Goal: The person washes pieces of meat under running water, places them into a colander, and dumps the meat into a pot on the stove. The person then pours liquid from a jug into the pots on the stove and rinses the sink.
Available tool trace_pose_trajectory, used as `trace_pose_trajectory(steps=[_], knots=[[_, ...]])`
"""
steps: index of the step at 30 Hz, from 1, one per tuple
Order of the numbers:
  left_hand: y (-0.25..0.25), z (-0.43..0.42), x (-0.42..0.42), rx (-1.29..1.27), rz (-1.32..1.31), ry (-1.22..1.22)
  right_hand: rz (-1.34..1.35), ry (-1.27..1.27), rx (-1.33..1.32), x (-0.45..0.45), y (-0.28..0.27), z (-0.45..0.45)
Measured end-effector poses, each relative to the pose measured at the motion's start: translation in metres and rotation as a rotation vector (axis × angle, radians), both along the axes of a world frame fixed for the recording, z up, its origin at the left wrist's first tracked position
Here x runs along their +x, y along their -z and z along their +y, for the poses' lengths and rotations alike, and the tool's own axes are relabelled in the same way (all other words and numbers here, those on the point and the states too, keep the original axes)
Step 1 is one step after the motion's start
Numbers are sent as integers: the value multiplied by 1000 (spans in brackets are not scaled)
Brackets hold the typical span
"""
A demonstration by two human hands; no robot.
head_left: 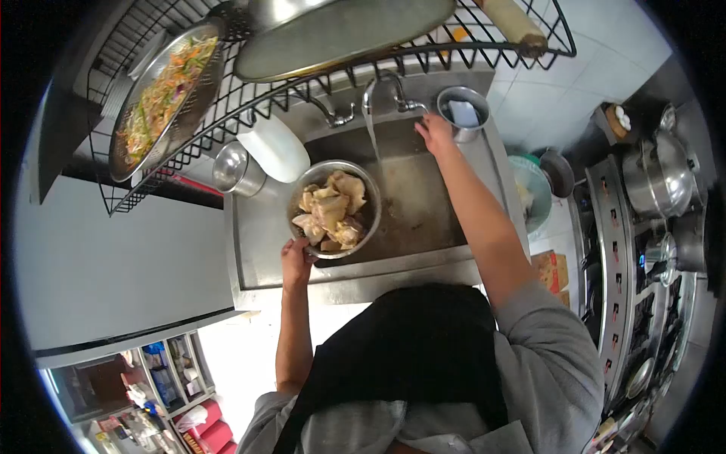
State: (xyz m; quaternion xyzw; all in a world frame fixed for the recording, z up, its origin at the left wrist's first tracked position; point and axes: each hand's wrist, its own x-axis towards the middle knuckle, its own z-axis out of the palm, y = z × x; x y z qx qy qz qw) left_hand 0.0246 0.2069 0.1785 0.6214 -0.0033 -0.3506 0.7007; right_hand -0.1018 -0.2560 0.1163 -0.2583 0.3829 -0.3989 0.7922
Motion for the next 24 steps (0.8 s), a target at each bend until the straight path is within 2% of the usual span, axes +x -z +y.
trace_pose_trajectory(steps=[2,3,4,6,9,11,13,15,16,19,21,23,24], knots=[[-8,6,-7,-36,-70,-30,-62,129,68,12,-3,1],[-16,8,-7,-51,23,-57,-92,190,97,17,-7,2],[-9,18,1,-58,30,-17,-74,207,77,18,-14,8],[-18,21,-3,-55,39,-109,-42,241,37,17,-35,23],[-41,18,-14,-25,18,-205,-16,180,15,14,-75,19],[-28,36,5,-14,-35,-33,-66,73,41,18,-63,-12],[-34,33,4,-22,-26,-21,-31,-4,-46,7,-53,-17],[-41,28,4,-15,-29,-23,109,-48,-239,-16,-47,-6],[-48,21,-1,0,-35,-30,296,-196,-415,-44,-60,10],[-48,12,5,-42,-40,35,505,-79,-615,-94,-10,43],[-40,9,16,-58,-44,116,300,-39,-371,-154,-37,99],[-25,6,35,-24,-45,217,233,6,-478,-216,-38,145],[-24,-2,36,-60,-21,220,273,18,-430,-246,-38,166]])
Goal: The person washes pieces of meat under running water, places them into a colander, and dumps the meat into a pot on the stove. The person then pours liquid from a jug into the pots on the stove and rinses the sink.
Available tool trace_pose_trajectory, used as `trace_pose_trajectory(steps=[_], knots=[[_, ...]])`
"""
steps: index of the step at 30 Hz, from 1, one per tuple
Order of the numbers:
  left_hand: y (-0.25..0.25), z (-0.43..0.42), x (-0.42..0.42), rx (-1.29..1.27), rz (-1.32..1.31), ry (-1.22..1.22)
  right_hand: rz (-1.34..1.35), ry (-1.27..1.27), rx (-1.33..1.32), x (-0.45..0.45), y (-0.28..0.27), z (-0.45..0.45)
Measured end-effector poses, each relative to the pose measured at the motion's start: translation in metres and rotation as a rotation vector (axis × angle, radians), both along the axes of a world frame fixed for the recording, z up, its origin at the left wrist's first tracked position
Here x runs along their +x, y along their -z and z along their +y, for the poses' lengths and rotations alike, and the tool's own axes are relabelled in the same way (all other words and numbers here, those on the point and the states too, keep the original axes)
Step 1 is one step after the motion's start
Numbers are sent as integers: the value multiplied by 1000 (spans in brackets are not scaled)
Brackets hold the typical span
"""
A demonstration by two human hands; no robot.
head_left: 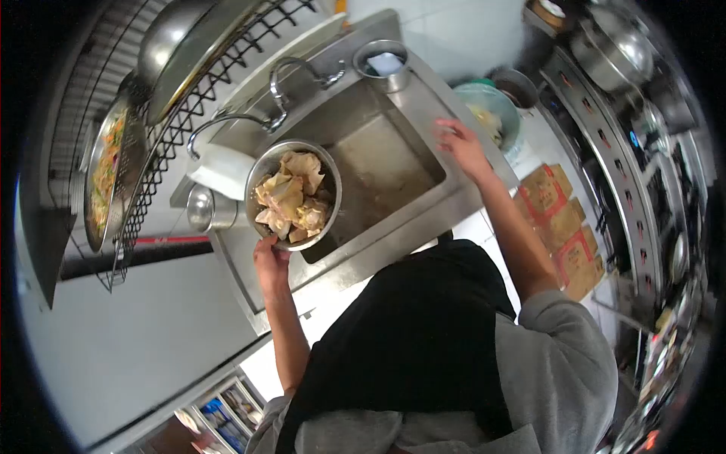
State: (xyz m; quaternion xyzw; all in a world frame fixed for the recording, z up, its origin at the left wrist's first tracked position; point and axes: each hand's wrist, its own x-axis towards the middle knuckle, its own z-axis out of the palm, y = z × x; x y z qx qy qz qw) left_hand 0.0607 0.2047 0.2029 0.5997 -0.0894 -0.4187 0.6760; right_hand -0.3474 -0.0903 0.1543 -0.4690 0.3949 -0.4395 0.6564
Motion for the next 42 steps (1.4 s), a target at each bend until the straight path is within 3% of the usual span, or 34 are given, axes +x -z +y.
trace_pose_trajectory(steps=[4,11,13,14,15,16,17,18,19,21,23,24,27,34,36,37,39,42], knots=[[8,-30,9,-85,75,87,230,200,89,-112,7,95],[19,-67,25,-99,137,293,508,602,422,-242,90,291],[22,-73,23,-84,159,298,413,563,500,-270,138,348],[23,-75,24,-101,174,308,201,508,605,-285,173,383],[22,-76,19,-119,186,311,-14,439,696,-312,221,418],[19,-75,9,-113,191,318,-39,293,873,-345,292,452],[22,-79,-1,-106,214,317,157,280,1026,-331,261,465],[23,-81,-17,-96,227,297,620,-119,857,-353,302,490],[22,-81,-28,-85,233,264,696,-22,1088,-345,269,491],[27,-75,-46,-57,78,208,699,-14,1158,-334,226,495],[29,-75,-82,-84,123,164,440,126,1197,-364,206,484],[34,-77,-95,-66,146,135,353,163,1152,-386,198,480],[64,-87,-124,-38,274,42,555,232,1094,-452,192,457],[118,-112,-178,-129,274,63,619,428,795,-596,152,356],[104,-119,-197,-184,277,112,761,356,529,-626,157,335],[89,-123,-216,-240,260,136,754,367,540,-638,151,321],[87,-145,-217,-70,213,69,739,383,567,-650,134,288],[70,-171,-216,-75,183,204,942,275,549,-651,115,248]])
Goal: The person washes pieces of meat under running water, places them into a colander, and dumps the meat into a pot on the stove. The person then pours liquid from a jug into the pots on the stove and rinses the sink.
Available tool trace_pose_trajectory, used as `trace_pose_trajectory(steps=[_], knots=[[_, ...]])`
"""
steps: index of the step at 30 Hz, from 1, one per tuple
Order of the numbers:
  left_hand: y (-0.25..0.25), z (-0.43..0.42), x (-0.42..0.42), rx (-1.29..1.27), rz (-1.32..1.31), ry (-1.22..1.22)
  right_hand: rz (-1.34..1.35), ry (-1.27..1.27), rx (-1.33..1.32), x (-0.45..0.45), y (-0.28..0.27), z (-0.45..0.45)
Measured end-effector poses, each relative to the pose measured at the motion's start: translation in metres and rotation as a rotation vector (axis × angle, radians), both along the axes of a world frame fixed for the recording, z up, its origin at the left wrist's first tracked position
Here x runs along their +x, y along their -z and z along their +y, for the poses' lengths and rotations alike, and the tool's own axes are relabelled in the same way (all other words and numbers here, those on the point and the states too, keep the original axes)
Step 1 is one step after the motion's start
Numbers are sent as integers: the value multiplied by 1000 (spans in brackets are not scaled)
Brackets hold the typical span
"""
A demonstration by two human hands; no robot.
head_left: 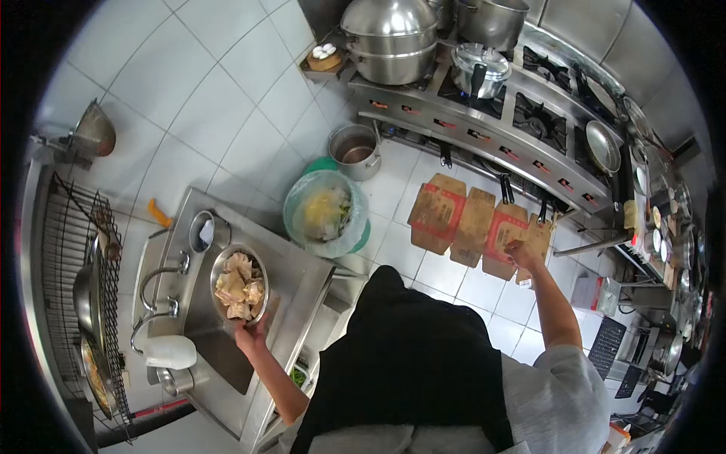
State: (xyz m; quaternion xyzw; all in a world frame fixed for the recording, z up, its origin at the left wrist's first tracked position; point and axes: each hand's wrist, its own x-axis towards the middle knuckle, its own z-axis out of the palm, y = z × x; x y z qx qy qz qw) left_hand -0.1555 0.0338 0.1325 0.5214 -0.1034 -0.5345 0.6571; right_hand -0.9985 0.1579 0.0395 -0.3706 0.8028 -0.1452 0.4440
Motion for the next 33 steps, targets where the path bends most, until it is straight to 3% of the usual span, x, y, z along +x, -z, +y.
trace_pose_trajectory(steps=[3,5,7,8,10,12,15,16,19,21,24,26,27,29,33], knots=[[-30,-40,-28,-22,102,-17,52,-200,-173,-9,22,-12],[-70,-66,-66,-24,10,9,475,-824,-537,-30,61,-22],[-90,-102,-94,-39,-39,34,525,-958,-507,-39,54,-41],[-97,-123,-103,-27,-84,78,364,-760,-323,-28,38,-51],[-106,-169,-129,-69,-97,150,214,-623,-296,-31,31,-68],[-123,-219,-167,-58,-103,185,255,-740,-593,-67,67,-70],[-150,-295,-232,-102,-76,309,32,16,-75,-73,45,-74],[-155,-323,-251,-122,-73,325,33,-31,-56,-79,36,-73],[-187,-403,-321,-177,-75,418,-47,12,-307,-116,88,-37],[-205,-461,-358,-205,-6,472,-283,609,32,-102,51,-43],[-244,-532,-422,-261,15,584,-333,751,73,-88,34,-30],[-265,-588,-460,-340,-34,677,-557,827,62,-84,38,-13],[-269,-623,-474,-391,-75,733,-633,888,131,-88,78,7],[-282,-692,-501,-454,-138,831,-482,788,257,-71,62,1],[-328,-764,-583,-590,-270,894,-559,902,409,-71,60,-21]])
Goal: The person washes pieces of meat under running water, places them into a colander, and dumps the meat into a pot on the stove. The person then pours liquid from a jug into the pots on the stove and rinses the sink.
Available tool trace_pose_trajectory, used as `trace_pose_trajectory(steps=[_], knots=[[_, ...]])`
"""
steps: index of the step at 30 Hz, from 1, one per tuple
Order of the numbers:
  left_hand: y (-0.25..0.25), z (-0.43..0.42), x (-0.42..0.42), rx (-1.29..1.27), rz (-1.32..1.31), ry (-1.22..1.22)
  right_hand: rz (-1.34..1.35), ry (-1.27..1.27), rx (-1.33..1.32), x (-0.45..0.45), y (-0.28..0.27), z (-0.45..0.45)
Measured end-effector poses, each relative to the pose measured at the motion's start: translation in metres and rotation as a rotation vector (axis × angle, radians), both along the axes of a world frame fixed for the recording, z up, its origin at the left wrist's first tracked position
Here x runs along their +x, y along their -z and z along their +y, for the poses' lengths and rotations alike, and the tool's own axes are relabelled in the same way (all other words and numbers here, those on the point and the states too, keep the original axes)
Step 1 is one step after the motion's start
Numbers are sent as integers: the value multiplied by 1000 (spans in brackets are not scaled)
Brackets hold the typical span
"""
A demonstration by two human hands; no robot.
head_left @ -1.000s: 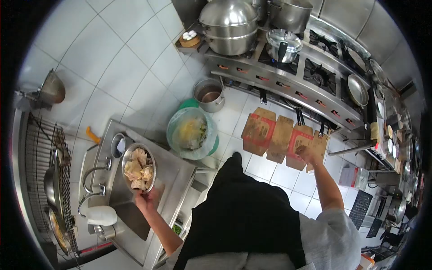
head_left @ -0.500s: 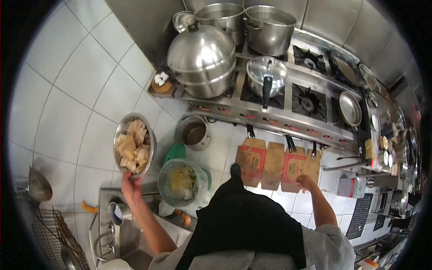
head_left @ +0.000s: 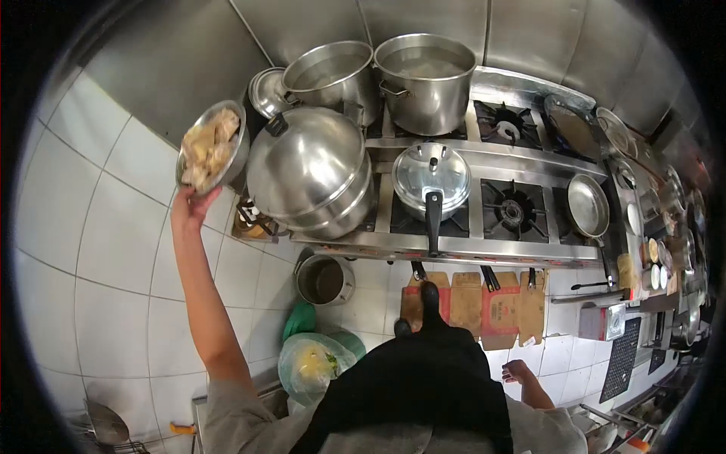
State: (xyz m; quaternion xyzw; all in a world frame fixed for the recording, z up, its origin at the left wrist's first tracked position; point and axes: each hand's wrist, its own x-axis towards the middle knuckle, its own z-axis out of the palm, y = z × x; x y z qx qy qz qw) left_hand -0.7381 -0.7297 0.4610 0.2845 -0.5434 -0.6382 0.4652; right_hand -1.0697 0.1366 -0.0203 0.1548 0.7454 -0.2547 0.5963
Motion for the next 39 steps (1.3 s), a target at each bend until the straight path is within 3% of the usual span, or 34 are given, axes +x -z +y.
trace_pose_trajectory(steps=[2,6,9,12,15,18,22,26,27,39], knots=[[-27,-10,-44,38,-57,-86,-29,-102,-138,-16,-1,-11],[-67,-43,-121,20,-60,-104,35,61,-97,-62,4,-61],[-60,-101,-166,62,-53,-138,166,50,-244,-98,-10,-97],[-65,-135,-217,189,-145,-227,167,262,-406,-124,-17,-119],[-54,-177,-260,201,-243,-230,183,278,-305,-131,-38,-141],[-31,-236,-290,189,-320,-151,127,400,-384,-115,-12,-123],[-32,-249,-332,146,-480,-185,238,426,-181,-49,-40,-136],[-17,-292,-355,86,-586,-91,112,465,-144,16,-49,-137],[-15,-297,-362,48,-611,-89,112,233,-112,26,-43,-137],[-10,-306,-421,-284,-1053,-68,412,121,-304,125,-52,-168]])
